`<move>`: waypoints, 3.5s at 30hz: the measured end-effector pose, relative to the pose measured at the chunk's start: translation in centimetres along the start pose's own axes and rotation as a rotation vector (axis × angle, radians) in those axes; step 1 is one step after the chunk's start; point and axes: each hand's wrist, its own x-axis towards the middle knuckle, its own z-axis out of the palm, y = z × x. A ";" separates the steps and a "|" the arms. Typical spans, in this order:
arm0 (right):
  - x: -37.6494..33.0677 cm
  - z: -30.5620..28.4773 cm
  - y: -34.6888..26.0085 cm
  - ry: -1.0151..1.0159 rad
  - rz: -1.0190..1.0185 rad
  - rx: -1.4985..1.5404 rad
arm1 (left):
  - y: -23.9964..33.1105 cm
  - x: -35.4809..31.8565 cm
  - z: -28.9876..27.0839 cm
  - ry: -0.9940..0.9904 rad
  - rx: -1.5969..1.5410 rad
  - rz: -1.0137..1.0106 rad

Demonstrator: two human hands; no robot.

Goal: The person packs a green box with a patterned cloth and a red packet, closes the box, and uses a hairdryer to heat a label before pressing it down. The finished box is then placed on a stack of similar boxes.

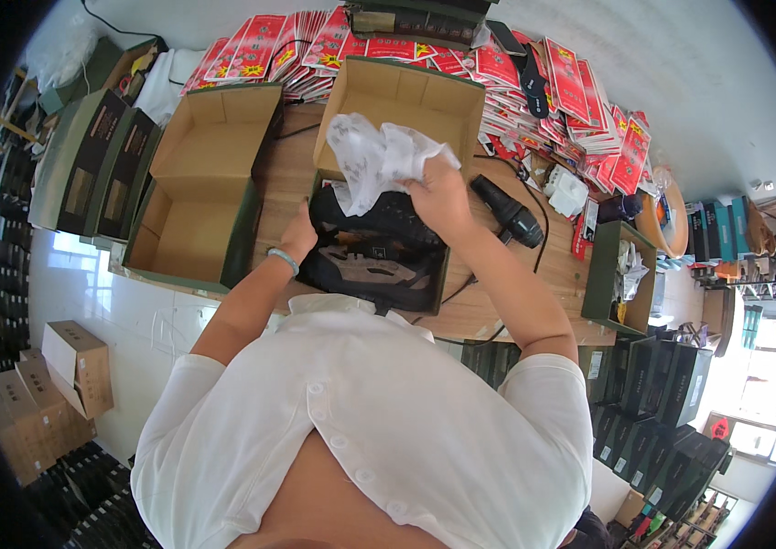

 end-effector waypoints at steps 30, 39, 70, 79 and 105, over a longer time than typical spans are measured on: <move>17.5 5.4 -31.5 0.342 -0.051 0.169 | 3.6 -9.7 -19.6 0.160 -1.276 0.541; 28.0 19.7 -17.9 -0.008 0.233 -0.278 | -21.0 -0.4 -25.3 0.193 -1.111 0.099; -0.9 43.1 -13.2 -0.564 -0.027 -0.359 | -35.1 -2.0 -26.6 0.274 0.122 0.055; -7.2 43.3 -13.0 -1.013 0.216 -1.007 | -34.9 0.3 -17.7 0.112 0.413 0.205; -14.3 47.6 -9.2 -1.005 0.244 -0.869 | -34.9 -3.4 -13.3 -0.222 0.767 0.673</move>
